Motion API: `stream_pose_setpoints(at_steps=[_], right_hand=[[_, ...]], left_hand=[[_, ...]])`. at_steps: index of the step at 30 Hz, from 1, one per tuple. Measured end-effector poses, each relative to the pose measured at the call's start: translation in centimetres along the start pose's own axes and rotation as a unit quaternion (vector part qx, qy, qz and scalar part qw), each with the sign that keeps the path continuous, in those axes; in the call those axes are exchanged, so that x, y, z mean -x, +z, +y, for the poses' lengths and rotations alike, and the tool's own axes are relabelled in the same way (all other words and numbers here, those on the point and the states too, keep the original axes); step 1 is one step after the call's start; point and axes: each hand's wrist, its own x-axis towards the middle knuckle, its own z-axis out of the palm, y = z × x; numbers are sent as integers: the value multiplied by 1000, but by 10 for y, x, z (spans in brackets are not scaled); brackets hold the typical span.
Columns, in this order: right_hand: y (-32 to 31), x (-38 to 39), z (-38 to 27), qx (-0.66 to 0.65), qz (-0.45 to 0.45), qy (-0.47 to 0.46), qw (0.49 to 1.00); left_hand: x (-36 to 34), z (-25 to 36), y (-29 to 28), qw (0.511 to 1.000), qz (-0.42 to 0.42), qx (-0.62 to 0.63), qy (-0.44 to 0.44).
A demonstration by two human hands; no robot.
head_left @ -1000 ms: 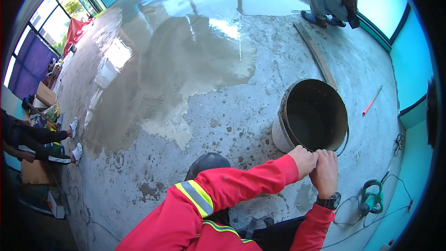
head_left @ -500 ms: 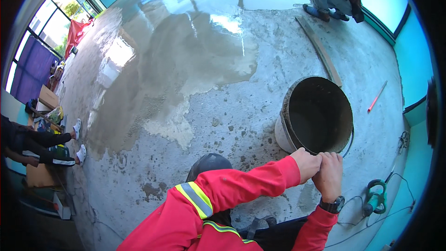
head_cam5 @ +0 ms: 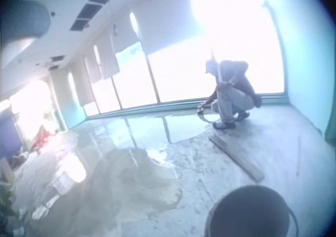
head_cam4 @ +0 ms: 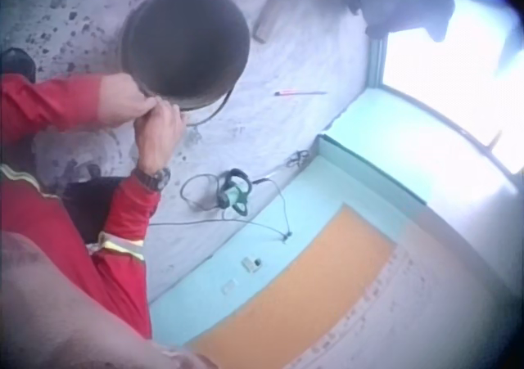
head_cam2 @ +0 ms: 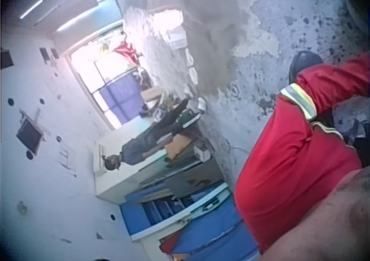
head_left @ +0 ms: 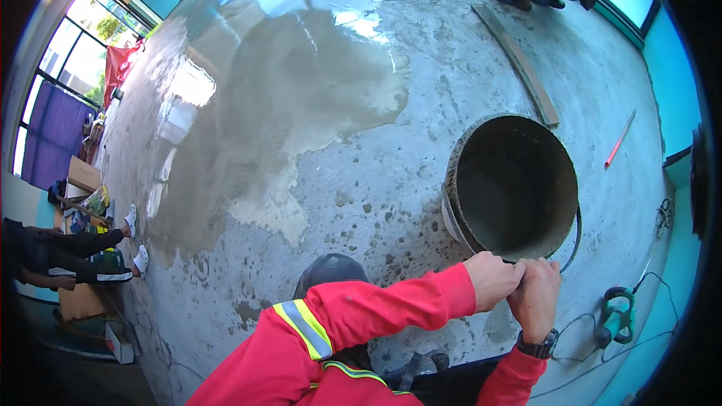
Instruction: The person picks up a wooden board and passes it to another worker who is kneeling on a wet concrete floor. They then grip the handle of a bucket and pull it closer across the floor surface.
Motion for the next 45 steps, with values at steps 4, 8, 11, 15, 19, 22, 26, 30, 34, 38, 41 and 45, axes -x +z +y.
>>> stream_pose_setpoints(at_steps=[4, 8, 11, 15, 19, 22, 26, 30, 34, 38, 41, 45], right_hand=[[2, 0, 6, -22, 4, 17, 1000], [3, 0, 9, -28, 15, 21, 999], [4, 0, 10, -29, 21, 17, 999], [3, 0, 10, -26, 23, 13, 999], [5, 2, 9, -19, 27, 15, 999], [3, 2, 5, -13, 32, 14, 999], [-1, 2, -3, -28, 37, 14, 999], [-2, 3, -6, -21, 47, 0, 999], [-2, 4, -10, -7, 53, -14, 998], [3, 7, -7, -4, 50, -26, 998], [7, 9, -8, 12, 54, -41, 998], [8, 10, -13, 33, 58, -58, 996]], left_hand=[[-8, 0, 1, 1000, 0, 5, -6], [-11, -2, 4, 1000, 24, 0, 4], [-11, -4, 6, 999, 35, -12, 7], [-11, -4, 3, 999, 40, -13, 12], [-10, -4, 5, 999, 36, -7, 7], [-8, -4, 5, 999, 38, -8, 9], [-1, -3, 1, 999, 43, -2, 9], [5, -1, 0, 999, 49, -5, 10], [8, -1, 5, 998, 68, -13, 4], [11, 1, 9, 996, 90, -19, 7], [13, 4, 16, 994, 98, -42, -17], [14, 3, 21, 990, 122, -66, -9]])
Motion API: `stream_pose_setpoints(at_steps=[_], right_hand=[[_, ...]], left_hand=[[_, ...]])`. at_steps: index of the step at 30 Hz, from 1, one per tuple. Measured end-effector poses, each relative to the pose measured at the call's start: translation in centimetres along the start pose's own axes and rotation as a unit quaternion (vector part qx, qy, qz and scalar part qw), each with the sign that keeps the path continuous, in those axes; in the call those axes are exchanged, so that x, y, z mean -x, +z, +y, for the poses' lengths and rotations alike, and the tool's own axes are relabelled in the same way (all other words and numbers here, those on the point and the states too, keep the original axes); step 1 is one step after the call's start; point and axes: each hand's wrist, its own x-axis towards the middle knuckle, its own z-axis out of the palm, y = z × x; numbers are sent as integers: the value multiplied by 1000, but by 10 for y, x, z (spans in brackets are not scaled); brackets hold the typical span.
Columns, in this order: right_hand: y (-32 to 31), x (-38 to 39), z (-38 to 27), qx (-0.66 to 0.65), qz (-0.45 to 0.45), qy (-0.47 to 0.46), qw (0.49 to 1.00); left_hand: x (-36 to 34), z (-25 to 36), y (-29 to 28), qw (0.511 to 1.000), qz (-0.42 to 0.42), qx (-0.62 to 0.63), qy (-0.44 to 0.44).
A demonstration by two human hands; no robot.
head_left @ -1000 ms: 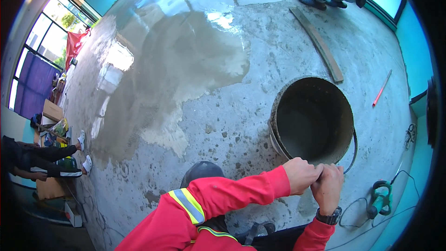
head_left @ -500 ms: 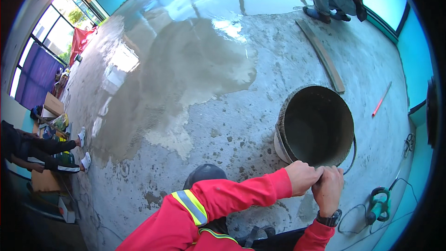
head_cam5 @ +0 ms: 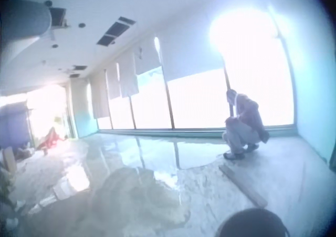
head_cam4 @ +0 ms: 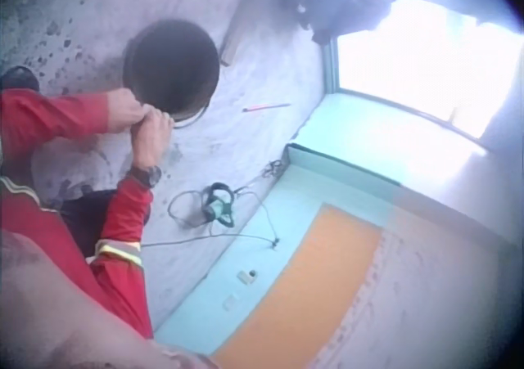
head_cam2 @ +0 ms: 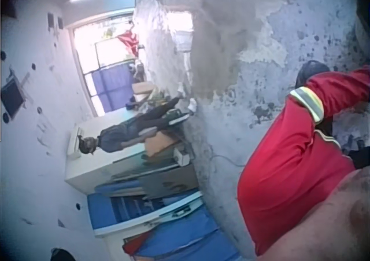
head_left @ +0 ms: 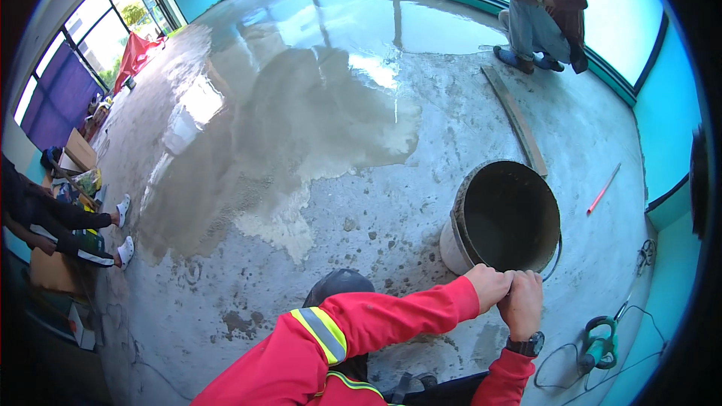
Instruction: The person picks up a wooden board and passes it to another worker who is kneeling on a wet concrete floor. They then grip the handle of a bucket and pull it closer across the floor surface.
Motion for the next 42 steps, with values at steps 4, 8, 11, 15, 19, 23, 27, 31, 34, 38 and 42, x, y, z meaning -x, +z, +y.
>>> stream_pose_setpoints(at_steps=[4, 8, 11, 15, 19, 23, 27, 31, 34, 38, 42], right_hand=[[0, 1, -3, 0, 17, -9, 1000], [3, 0, -5, 27, 4, -6, 1000], [4, 1, -5, 39, -14, -4, 999], [6, 5, -5, 38, -6, -7, 999], [4, 10, -12, 35, -3, -6, 999], [3, 18, -17, 28, -11, 7, 1000], [-4, 23, -25, 47, -17, 5, 999], [-10, 29, -33, 77, -36, 4, 996], [-11, 32, -39, 79, -40, 1, 996], [-15, 36, -40, 92, -54, 6, 994], [-23, 40, -43, 78, -48, 2, 996]], left_hand=[[2, 3, -2, 999, -12, -37, -11], [1, 1, 1, 999, 1, -38, -23], [0, 1, 1, 999, -17, -40, -23], [2, 5, -3, 999, -28, -43, -17], [10, 8, -4, 999, -12, -42, -19], [17, 11, -11, 999, -36, -31, -17], [23, 19, -18, 999, -37, -24, -28], [33, 24, -22, 999, -43, -14, -28], [40, 26, -22, 999, -41, -6, -32], [44, 31, -25, 999, -32, -1, -29], [42, 36, -27, 998, -56, 4, -39]])
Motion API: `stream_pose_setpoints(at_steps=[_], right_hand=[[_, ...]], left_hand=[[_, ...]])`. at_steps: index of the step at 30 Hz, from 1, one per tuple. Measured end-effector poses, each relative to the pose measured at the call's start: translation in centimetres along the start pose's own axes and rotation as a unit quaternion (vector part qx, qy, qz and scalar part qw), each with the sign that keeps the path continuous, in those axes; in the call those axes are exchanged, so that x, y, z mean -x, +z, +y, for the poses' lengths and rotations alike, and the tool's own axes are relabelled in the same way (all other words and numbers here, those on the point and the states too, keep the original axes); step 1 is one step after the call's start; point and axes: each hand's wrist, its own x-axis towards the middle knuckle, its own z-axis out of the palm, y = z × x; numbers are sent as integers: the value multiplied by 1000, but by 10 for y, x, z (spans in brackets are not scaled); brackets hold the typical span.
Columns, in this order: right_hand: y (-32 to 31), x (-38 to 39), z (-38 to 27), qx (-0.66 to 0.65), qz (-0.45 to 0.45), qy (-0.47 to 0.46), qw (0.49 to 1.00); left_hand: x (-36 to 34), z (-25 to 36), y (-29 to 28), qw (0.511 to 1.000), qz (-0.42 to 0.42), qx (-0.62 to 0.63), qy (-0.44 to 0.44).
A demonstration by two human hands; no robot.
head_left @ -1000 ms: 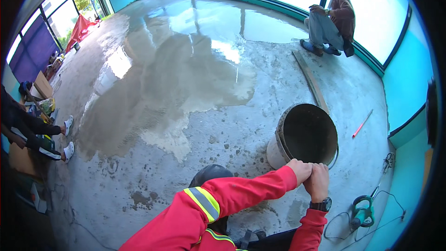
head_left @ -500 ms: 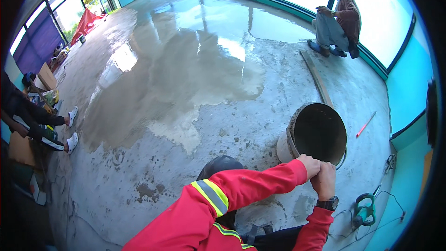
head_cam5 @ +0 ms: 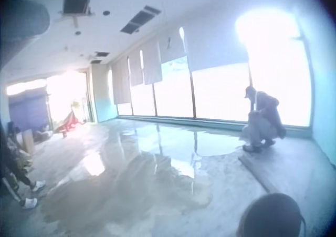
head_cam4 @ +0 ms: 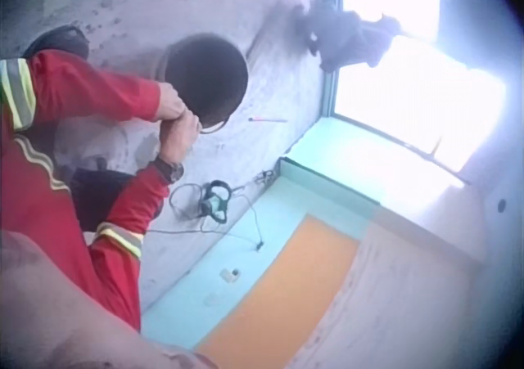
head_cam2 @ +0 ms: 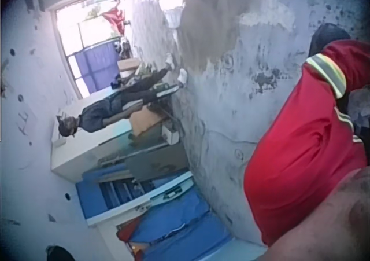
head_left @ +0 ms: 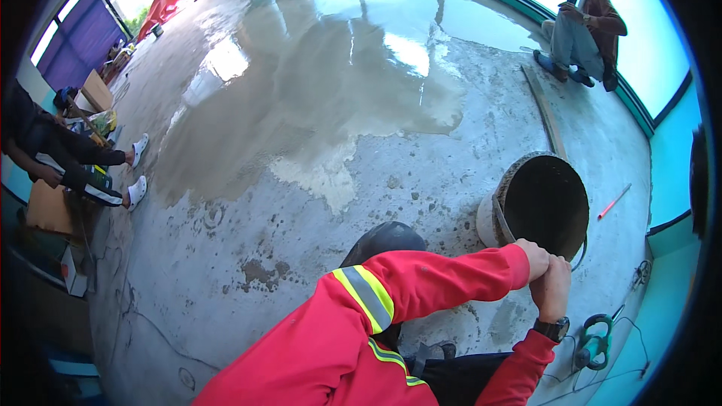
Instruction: The person picks up a wooden board and passes it to another worker who is kneeling on a wet concrete floor. They then grip the handle of a bucket and pull it closer across the floor surface.
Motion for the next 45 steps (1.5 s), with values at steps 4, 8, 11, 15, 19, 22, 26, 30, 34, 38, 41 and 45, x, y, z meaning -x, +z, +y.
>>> stream_pose_setpoints(at_steps=[4, 8, 11, 15, 19, 22, 26, 30, 34, 38, 41, 45], right_hand=[[-2, 2, -6, 0, -2, -2, 1000], [1, 5, -2, -13, 13, 1, 1000], [-1, 10, 1, -16, 33, 6, 999], [-9, 8, -10, -36, 39, 8, 999], [-13, 5, -12, -33, 25, 20, 999], [-12, 1, -9, -40, 21, 25, 999], [-9, -10, -3, -52, 32, 27, 998], [-3, -21, 5, -47, 38, 20, 998], [4, -29, 11, -42, 29, 21, 999], [9, -38, 15, -49, 32, 22, 998], [13, -42, 20, -53, 30, 35, 998], [12, -44, 21, -46, 16, 49, 998]], left_hand=[[2, -1, 0, 1000, -8, 3, -13], [0, 0, 0, 1000, -6, 8, 12], [0, 4, -4, 999, -34, 10, 28], [7, 3, -16, 998, -51, 15, 23], [4, -2, -10, 998, -55, 1, 41], [2, -4, -10, 998, -35, -8, 50], [-7, -11, -9, 998, -30, -21, 55], [-17, -18, -10, 996, -27, -43, 73], [-25, -25, -2, 998, -9, -29, 57], [-33, -33, 0, 997, -21, -39, 59], [-40, -35, 3, 998, -17, -29, 53], [-42, -37, -1, 997, -28, -17, 65]])
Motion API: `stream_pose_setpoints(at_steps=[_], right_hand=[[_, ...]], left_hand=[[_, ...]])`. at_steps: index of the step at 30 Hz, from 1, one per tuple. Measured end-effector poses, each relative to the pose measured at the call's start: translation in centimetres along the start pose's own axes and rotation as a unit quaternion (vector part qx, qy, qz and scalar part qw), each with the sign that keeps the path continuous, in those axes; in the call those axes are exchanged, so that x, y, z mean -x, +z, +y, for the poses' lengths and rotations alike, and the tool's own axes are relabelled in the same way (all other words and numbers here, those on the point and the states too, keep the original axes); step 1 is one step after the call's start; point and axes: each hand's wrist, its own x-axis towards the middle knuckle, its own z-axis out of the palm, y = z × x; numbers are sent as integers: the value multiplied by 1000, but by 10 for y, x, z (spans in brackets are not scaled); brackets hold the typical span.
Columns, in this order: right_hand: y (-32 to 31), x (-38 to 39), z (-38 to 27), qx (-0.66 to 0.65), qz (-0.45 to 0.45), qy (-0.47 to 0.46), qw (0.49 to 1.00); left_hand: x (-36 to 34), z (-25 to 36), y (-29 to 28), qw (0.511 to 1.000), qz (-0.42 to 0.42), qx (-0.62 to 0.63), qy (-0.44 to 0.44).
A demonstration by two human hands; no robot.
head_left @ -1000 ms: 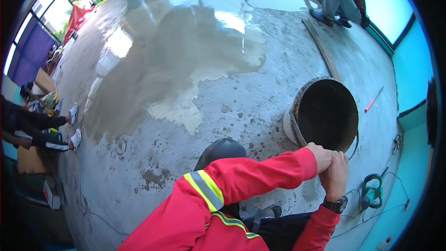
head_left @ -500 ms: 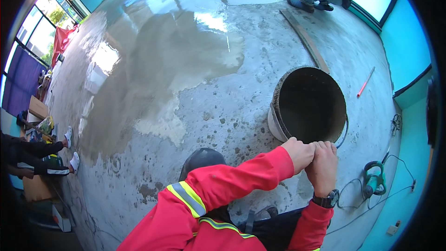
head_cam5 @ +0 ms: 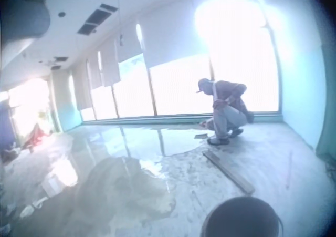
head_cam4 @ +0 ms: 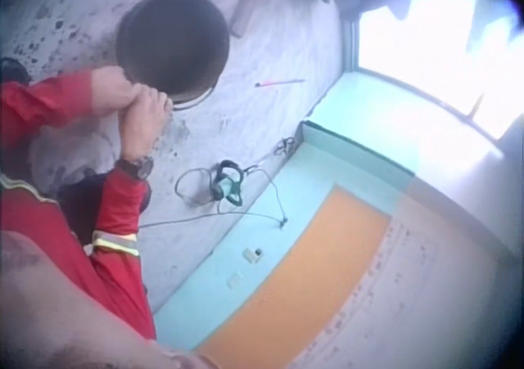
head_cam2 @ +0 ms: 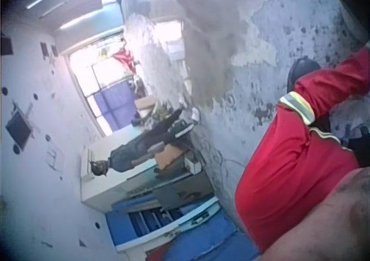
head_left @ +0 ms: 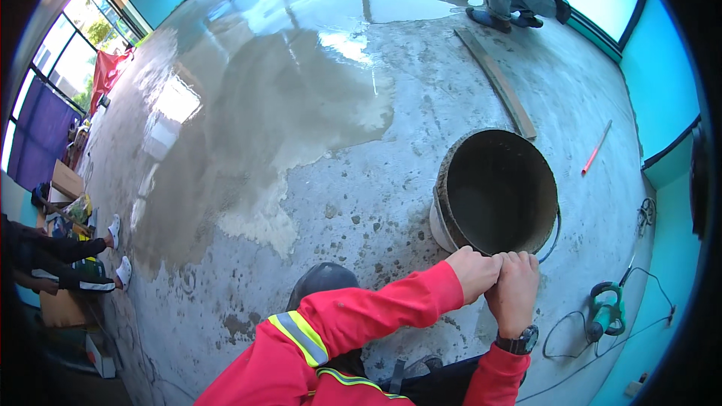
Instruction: The person picks up a wooden board and passes it to another worker who is kneeling on a wet concrete floor. They then grip the handle of a bucket and pull it closer across the floor surface.
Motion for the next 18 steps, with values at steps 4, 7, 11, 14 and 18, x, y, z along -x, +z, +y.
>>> stream_pose_setpoints(at_steps=[4, 7, 11, 14, 18], right_hand=[[-4, -3, 1, -20, 12, -4, 1000], [-5, -5, 3, -32, 10, 2, 999], [-8, -6, 3, -39, 7, 15, 999], [-12, -7, 4, -67, 12, 19, 998], [-14, -7, 5, -66, 8, 25, 998]], left_hand=[[-3, 0, -9, 999, -27, 8, -21], [-6, -2, -12, 999, -26, 28, -26], [-12, -8, -18, 998, -28, 47, -10], [-15, -13, -17, 998, -25, 53, 10], [-18, -15, -17, 998, -28, 51, 17]])
